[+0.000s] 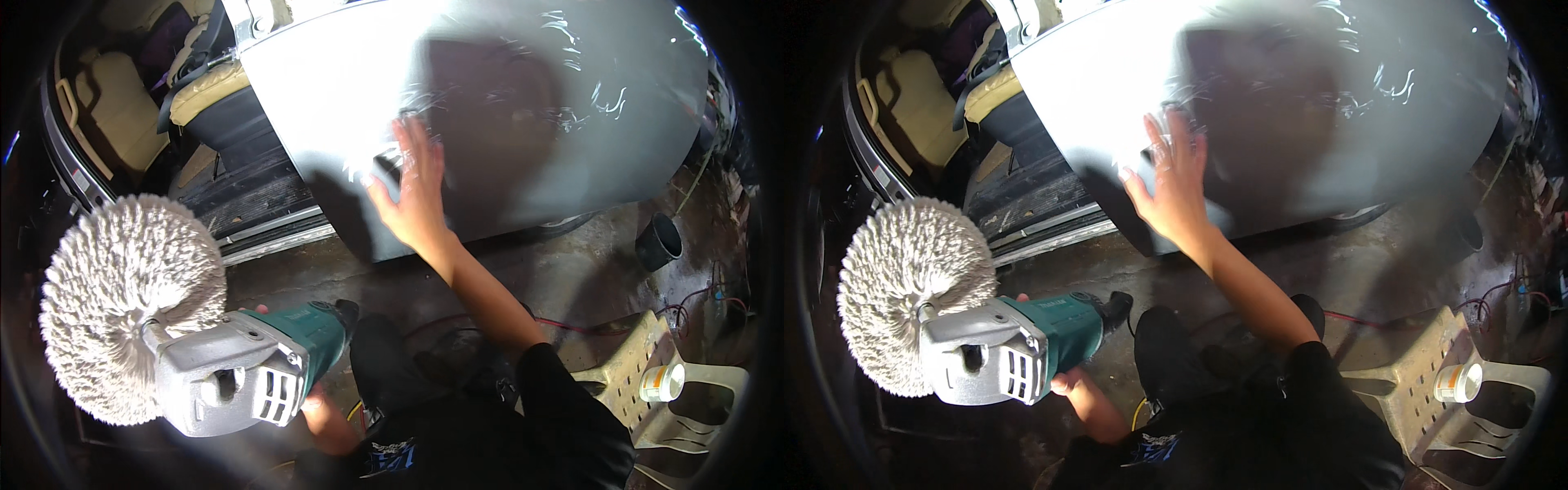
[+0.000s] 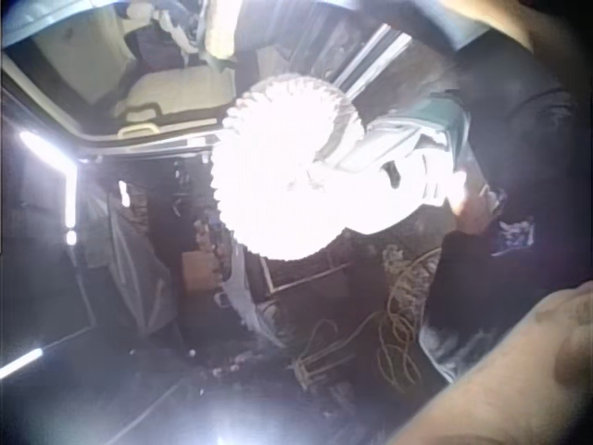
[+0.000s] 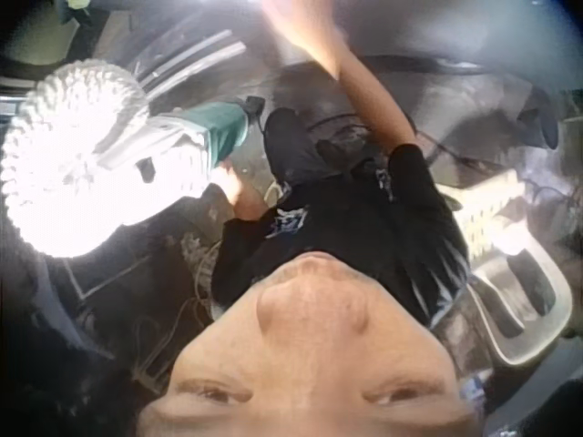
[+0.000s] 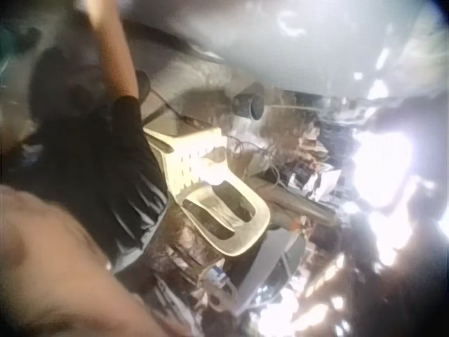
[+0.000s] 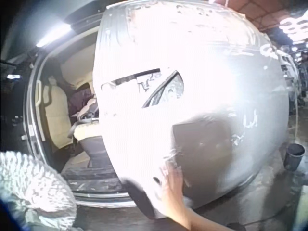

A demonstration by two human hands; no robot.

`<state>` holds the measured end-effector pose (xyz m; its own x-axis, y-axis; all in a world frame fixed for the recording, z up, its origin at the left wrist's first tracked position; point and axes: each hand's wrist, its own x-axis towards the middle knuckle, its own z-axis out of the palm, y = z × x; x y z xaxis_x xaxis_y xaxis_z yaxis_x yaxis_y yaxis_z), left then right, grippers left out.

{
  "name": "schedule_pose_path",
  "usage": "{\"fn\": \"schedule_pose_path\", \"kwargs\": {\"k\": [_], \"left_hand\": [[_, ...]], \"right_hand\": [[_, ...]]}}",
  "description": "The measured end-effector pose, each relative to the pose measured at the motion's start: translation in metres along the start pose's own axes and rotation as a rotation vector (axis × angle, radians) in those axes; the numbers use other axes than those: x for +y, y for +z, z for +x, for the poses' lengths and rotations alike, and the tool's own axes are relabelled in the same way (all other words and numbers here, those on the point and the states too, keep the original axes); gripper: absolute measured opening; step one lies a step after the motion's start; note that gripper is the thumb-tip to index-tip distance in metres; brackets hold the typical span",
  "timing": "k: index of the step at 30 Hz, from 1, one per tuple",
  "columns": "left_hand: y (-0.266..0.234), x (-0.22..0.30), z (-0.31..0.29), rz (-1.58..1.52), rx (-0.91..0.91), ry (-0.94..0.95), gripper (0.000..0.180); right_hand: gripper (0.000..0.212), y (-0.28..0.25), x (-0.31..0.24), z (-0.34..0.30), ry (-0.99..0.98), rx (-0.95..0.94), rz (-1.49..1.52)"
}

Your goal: The person uses a green electric polisher to buff the surface of a silver car hood. They move the tool in circular motions across the hood, briefly pause to apply a white paste from a small container, and then resume polishing.

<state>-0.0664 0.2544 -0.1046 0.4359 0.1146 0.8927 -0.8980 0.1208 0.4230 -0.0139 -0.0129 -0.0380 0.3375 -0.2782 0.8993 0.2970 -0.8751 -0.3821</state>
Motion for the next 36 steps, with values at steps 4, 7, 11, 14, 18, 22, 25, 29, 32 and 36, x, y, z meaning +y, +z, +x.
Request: {"fn": "schedule_pose_path", "kwargs": {"k": [4, 7, 11, 14, 18, 22, 25, 29, 32, 36], "left_hand": [[-0.010, -0.005, 0.008, 0.113, 0.017, 0.106, 0.111], [-0.001, -0.016, 0.009, 0.169, 0.054, 0.146, 0.112], [0.010, -0.044, 0.016, 0.259, 0.119, 0.233, 0.110], [0.032, -0.055, 0.020, 0.185, 0.208, 0.214, 0.109], [0.033, -0.066, 0.006, -0.157, 0.066, 0.022, 0.093], [0.039, -0.061, -0.005, -0.161, 0.095, -0.232, 0.106], [0.050, -0.046, -0.017, 0.065, 0.087, -0.133, 0.104], [0.069, -0.023, -0.010, 0.270, -0.007, 0.345, 0.085], [0.078, 0.001, -0.003, 0.342, -0.007, 0.407, 0.084], [0.084, 0.030, 0.004, 0.108, -0.021, 0.368, 0.091]], "right_hand": [[0.090, 0.007, 0.015, 0.016, -0.228, -0.289, 0.007], [0.084, -0.016, 0.013, 0.030, -0.339, -0.275, 0.006], [0.083, -0.029, 0.051, 0.040, -0.220, -0.067, -0.215], [0.077, -0.032, 0.043, -0.015, -0.280, -0.595, -0.070], [0.076, -0.043, 0.043, -0.043, -0.169, -0.452, -0.120], [0.075, -0.024, 0.051, -0.036, -0.259, -0.452, -0.105], [0.077, -0.007, 0.033, -0.037, -0.381, -0.616, 0.039], [0.089, 0.000, 0.036, -0.018, -0.317, -0.528, -0.146], [0.093, -0.025, 0.030, -0.005, -0.357, -0.711, 0.182], [0.080, -0.080, 0.053, 0.073, -0.346, -0.062, -0.199]]}}
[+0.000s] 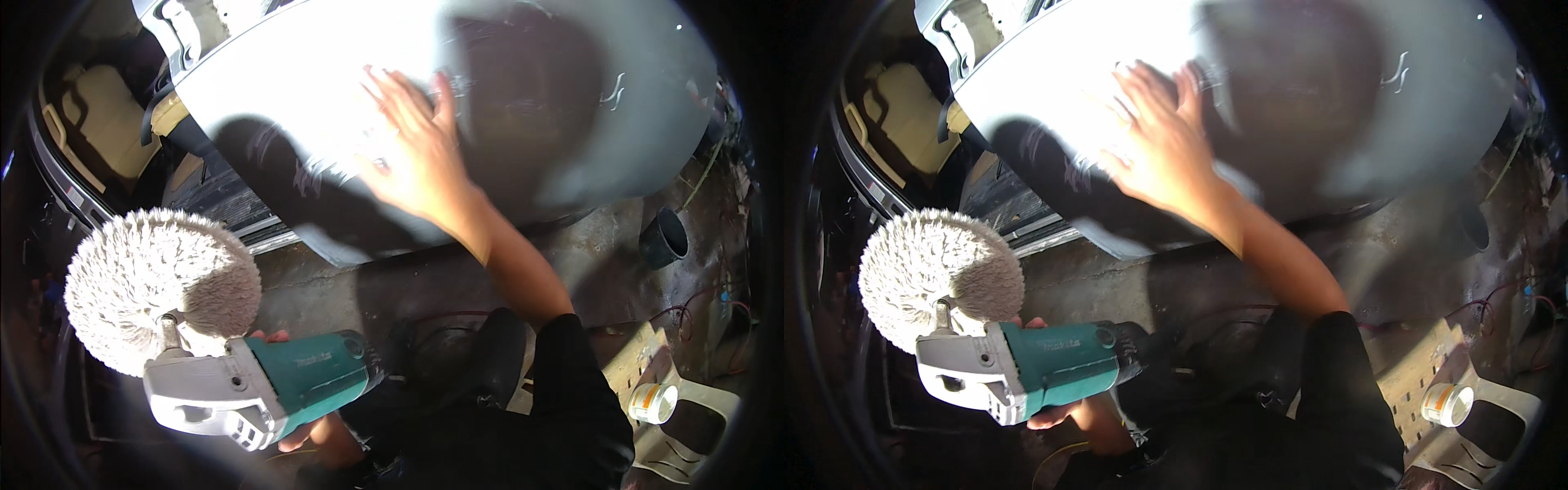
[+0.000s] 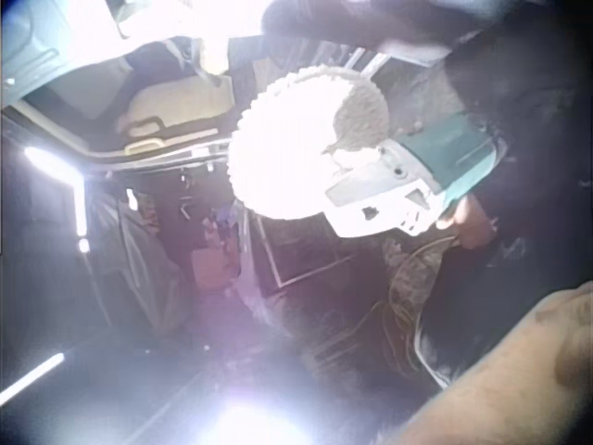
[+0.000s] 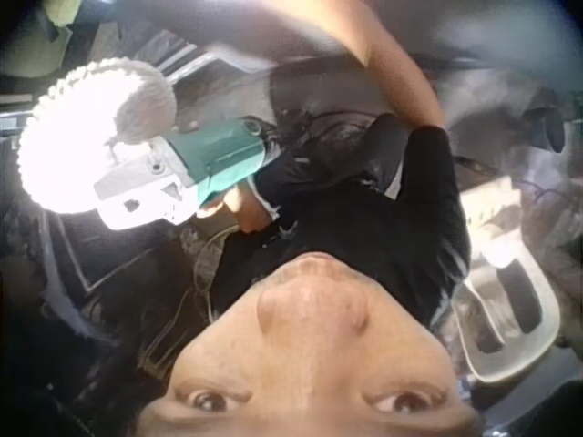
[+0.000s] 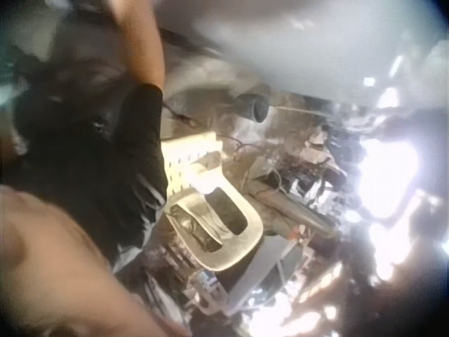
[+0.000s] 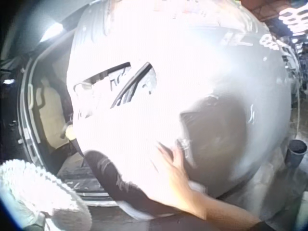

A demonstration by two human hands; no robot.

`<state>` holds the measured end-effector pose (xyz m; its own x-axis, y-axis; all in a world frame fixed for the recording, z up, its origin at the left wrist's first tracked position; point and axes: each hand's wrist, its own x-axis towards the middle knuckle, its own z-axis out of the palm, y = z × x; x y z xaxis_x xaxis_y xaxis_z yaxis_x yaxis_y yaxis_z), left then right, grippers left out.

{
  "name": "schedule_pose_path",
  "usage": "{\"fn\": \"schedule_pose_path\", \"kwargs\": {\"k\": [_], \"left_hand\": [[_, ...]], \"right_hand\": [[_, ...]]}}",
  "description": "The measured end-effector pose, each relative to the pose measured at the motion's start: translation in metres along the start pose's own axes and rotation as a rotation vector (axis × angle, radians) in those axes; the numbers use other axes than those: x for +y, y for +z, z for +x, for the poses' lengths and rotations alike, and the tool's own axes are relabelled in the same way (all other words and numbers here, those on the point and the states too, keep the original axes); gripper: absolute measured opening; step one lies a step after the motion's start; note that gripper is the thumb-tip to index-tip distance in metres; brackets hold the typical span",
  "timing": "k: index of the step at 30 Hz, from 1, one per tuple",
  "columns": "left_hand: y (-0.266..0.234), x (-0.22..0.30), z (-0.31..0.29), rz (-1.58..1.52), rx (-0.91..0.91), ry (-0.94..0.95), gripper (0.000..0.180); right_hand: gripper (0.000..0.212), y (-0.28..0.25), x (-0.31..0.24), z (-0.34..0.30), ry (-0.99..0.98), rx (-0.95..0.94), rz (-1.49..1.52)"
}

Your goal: The person uses a green electric polisher to buff the surface of a silver car hood. They move the tool in circular motions across the hood, briefly pause to apply a white paste from a small container, and then resume polishing.

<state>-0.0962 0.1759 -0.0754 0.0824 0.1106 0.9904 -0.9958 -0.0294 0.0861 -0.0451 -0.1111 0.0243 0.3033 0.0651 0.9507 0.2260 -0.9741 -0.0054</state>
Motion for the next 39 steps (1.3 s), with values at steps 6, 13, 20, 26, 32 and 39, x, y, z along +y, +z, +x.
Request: {"fn": "schedule_pose_path", "kwargs": {"k": [6, 13, 20, 26, 32, 39], "left_hand": [[0.002, 0.034, 0.001, -0.593, -0.007, -0.294, 0.106], [0.028, 0.074, -0.022, -0.718, 0.042, -0.475, 0.114], [0.046, 0.067, -0.039, -0.713, 0.148, -0.530, 0.105], [0.043, 0.042, -0.048, -1.447, -0.056, -1.052, 0.120], [0.077, 0.057, -0.087, -1.477, -0.203, -1.359, 0.119], [0.048, 0.030, -0.087, -1.335, -0.152, -1.351, 0.118]], "right_hand": [[0.073, -0.073, 0.079, 0.038, 0.097, 0.113, -0.248], [0.086, -0.114, 0.121, 0.012, 0.383, -0.010, -0.275], [0.093, -0.106, 0.135, -0.082, 0.592, -0.028, -0.523], [0.085, -0.107, 0.084, -0.095, 0.775, 0.041, 0.934], [0.090, -0.011, -0.025, -0.114, 0.808, -0.004, 1.916], [0.095, 0.032, -0.047, -0.159, 1.013, 0.056, 1.947]]}}
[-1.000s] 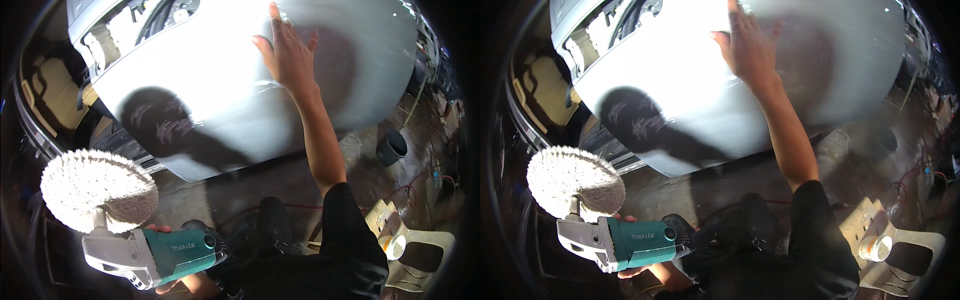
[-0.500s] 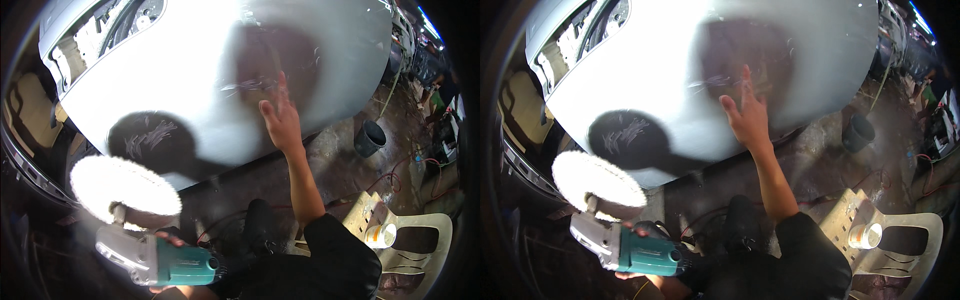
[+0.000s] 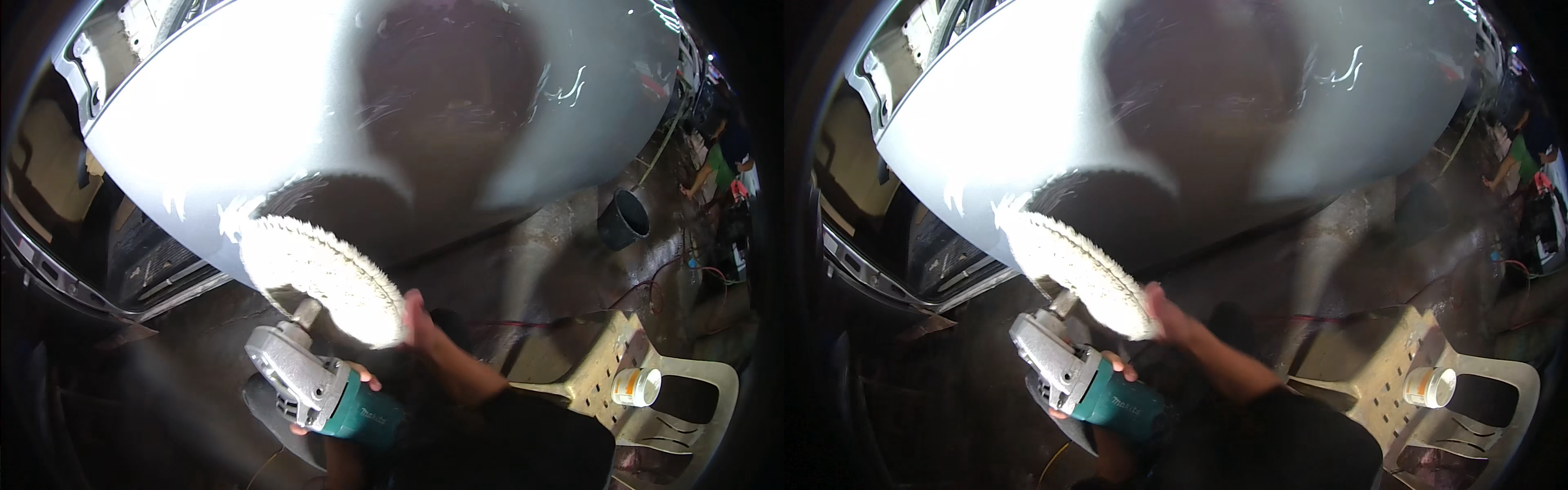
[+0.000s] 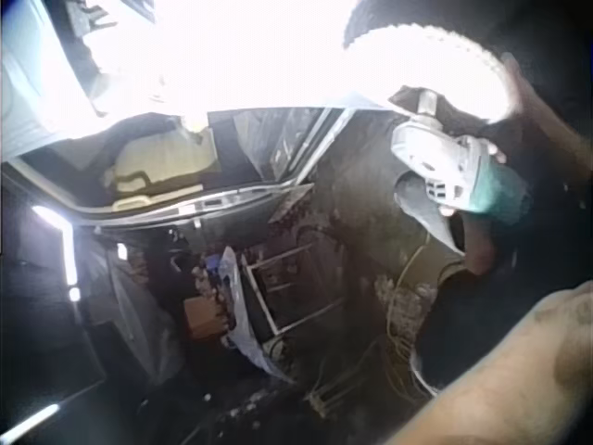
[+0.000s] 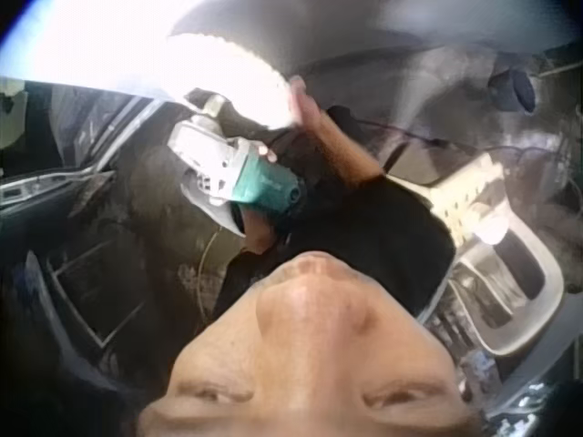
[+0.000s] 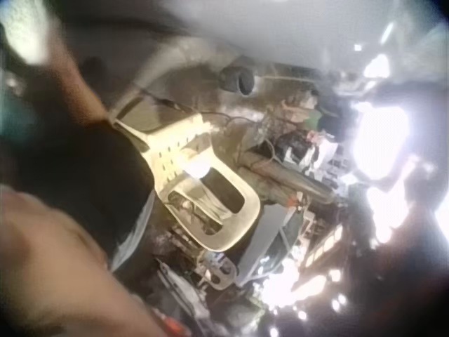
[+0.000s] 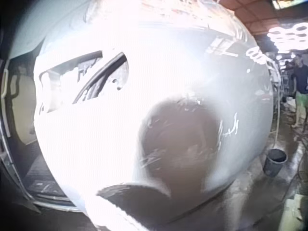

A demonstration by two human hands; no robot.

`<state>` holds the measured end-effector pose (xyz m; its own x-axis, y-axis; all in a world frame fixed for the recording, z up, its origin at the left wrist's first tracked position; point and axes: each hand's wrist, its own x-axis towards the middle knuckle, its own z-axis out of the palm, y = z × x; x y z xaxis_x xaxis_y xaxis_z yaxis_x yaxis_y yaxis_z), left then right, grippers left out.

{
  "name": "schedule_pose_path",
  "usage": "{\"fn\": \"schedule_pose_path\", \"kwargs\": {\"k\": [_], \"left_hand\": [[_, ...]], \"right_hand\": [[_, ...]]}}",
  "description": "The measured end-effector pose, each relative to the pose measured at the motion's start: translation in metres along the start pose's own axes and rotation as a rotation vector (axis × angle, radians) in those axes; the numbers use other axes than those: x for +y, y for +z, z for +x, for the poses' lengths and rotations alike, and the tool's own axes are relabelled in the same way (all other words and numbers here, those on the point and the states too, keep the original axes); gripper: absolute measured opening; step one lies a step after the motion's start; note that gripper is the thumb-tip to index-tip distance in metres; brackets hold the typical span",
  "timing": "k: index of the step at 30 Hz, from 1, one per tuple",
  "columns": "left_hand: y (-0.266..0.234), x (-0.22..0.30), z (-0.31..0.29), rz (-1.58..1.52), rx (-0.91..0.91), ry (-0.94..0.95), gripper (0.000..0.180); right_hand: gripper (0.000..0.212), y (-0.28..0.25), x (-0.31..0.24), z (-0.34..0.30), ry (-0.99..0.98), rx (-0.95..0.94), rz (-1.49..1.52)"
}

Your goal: The person uses a green electric polisher to buff the surface of a silver car hood. They move the tool in circular motions across the hood, briefly pause to apply a white paste from a small container, and then resume polishing.

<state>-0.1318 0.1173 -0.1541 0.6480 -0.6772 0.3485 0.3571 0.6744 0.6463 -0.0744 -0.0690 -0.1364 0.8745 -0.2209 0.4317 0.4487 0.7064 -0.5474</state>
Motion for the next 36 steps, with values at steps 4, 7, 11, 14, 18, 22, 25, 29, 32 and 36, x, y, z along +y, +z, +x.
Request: {"fn": "schedule_pose_path", "kwargs": {"k": [4, 7, 11, 14, 18, 22, 25, 29, 32, 36], "left_hand": [[0.004, 0.009, -0.007, 0.004, 0.005, -0.001, 0.118], [-0.001, 0.026, -0.007, 0.058, 0.039, 0.064, 0.118], [0.000, 0.026, -0.005, 0.080, 0.034, 0.099, 0.117], [0.006, 0.010, -0.005, 0.080, 0.047, 0.061, 0.117], [0.016, 0.002, -0.005, 0.088, 0.015, 0.057, 0.117], [0.021, 0.011, 0.003, 0.124, -0.017, 0.129, 0.117], [0.024, 0.019, 0.026, 0.158, -0.069, 0.231, 0.117], [0.010, 0.018, 0.056, 0.339, 0.048, 0.332, 0.116], [0.013, 0.004, 0.093, 0.445, 0.140, 0.339, 0.112], [0.040, -0.011, 0.140, 0.508, 0.111, 0.293, 0.108]], "right_hand": [[0.099, -0.004, 0.016, 0.013, 0.041, 0.016, 0.057], [0.102, 0.011, 0.041, -0.022, 0.130, -0.040, 0.069], [0.105, 0.014, 0.040, -0.062, 0.159, -0.056, 0.049], [0.108, -0.015, 0.039, -0.018, 0.139, -0.003, 0.125], [0.113, -0.025, 0.035, -0.011, 0.174, -0.050, 0.207], [0.117, -0.033, 0.021, -0.065, 0.352, -0.253, 0.216], [0.120, -0.026, -0.009, -0.126, 0.425, -0.349, -0.024], [0.134, 0.006, -0.031, -0.144, 0.078, -0.078, -1.033], [0.133, 0.008, -0.040, -0.130, -0.095, 0.207, -1.059], [0.123, -0.006, -0.042, -0.110, -0.216, 0.298, -1.052]]}}
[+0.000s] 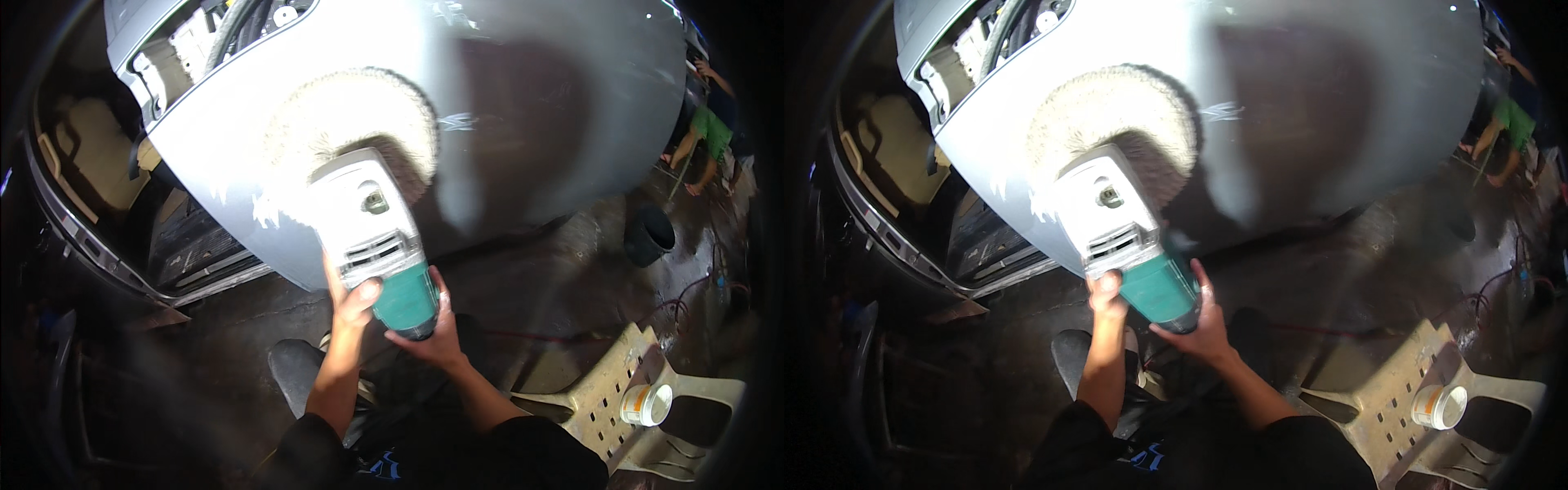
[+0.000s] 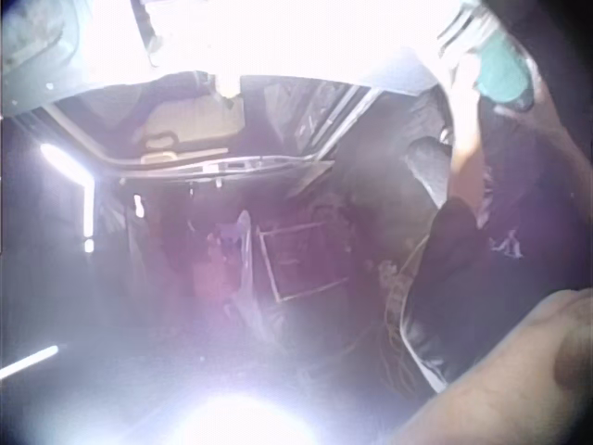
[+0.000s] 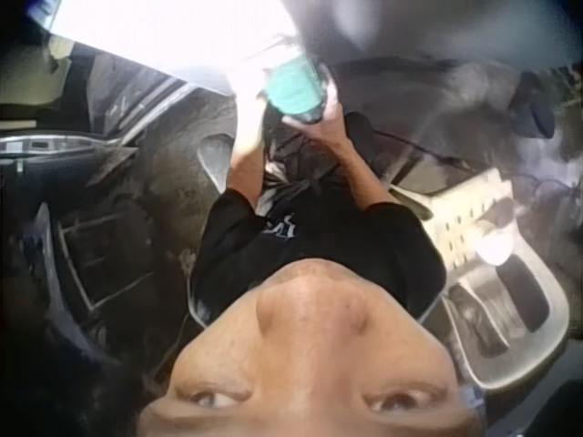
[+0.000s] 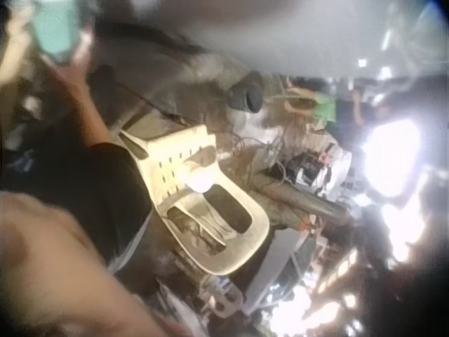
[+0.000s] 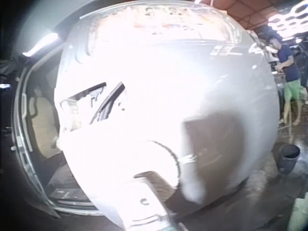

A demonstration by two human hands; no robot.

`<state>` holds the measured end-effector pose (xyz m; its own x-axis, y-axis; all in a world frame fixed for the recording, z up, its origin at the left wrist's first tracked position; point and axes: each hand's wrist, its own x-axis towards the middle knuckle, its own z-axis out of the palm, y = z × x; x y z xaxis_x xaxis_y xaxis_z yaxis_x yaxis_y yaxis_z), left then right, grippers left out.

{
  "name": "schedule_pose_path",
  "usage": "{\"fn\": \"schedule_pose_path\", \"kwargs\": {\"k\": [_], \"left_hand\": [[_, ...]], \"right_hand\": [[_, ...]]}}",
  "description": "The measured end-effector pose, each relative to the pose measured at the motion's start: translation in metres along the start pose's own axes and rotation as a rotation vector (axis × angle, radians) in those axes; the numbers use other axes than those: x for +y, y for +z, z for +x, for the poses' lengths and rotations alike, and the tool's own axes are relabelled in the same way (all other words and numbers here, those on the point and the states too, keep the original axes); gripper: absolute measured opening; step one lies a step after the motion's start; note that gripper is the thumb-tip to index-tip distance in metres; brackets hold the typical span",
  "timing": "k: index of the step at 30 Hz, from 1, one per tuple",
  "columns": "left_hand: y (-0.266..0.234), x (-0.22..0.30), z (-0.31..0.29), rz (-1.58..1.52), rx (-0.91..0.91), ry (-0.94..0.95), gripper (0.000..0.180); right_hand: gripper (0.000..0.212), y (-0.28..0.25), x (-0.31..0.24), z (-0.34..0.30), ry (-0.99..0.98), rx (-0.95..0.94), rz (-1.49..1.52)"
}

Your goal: The person uses a green electric polisher to buff the surface of a silver car hood. They move the tool in circular motions across the hood, briefly pause to apply a white paste from a small container, and then resume polishing.

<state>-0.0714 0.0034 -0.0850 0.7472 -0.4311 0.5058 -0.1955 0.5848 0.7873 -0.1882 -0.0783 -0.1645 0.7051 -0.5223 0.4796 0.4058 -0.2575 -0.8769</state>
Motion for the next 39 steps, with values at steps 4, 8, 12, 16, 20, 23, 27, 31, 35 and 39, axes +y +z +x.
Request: {"fn": "schedule_pose_path", "kwargs": {"k": [4, 8, 12, 16, 20, 23, 27, 31, 35, 39], "left_hand": [[0.018, -0.016, 0.021, -0.071, -0.156, -0.055, 0.106], [-0.005, -0.035, 0.008, -0.033, -0.010, -0.039, 0.103], [-0.069, -0.040, -0.015, -0.039, 0.084, 0.064, 0.095], [-0.089, -0.021, -0.016, -0.059, 0.075, 0.149, 0.095], [-0.077, -0.011, -0.010, -0.052, 0.083, 0.132, 0.097], [-0.062, -0.012, -0.001, 0.050, 0.049, 0.084, 0.093], [0.018, -0.029, 0.023, 0.202, -0.071, -0.052, 0.087], [0.089, -0.033, 0.057, 0.503, -0.393, 0.062, 0.085], [0.111, -0.038, 0.057, 0.442, -0.437, -0.051, 0.084], [0.095, -0.029, 0.045, 0.523, -0.282, 0.130, 0.086]], "right_hand": [[0.112, -0.007, 0.018, 0.005, 0.100, 0.065, 0.050], [0.108, -0.009, 0.029, 0.012, 0.159, -0.020, 0.077], [0.104, 0.013, 0.050, 0.015, 0.024, -0.158, -0.030], [0.100, 0.034, 0.060, 0.020, -0.057, -0.240, -0.106], [0.101, 0.034, 0.054, 0.025, 0.052, -0.278, -0.065], [0.104, 0.030, 0.053, 0.023, 0.106, -0.181, 0.075], [0.110, 0.006, 0.074, 0.007, 0.147, 0.120, 0.281], [0.098, -0.009, 0.100, -0.001, 0.239, 0.309, 0.362], [0.093, -0.015, 0.117, 0.001, 0.193, 0.340, 0.442], [0.102, 0.001, 0.126, -0.010, 0.179, 0.310, 0.437]]}}
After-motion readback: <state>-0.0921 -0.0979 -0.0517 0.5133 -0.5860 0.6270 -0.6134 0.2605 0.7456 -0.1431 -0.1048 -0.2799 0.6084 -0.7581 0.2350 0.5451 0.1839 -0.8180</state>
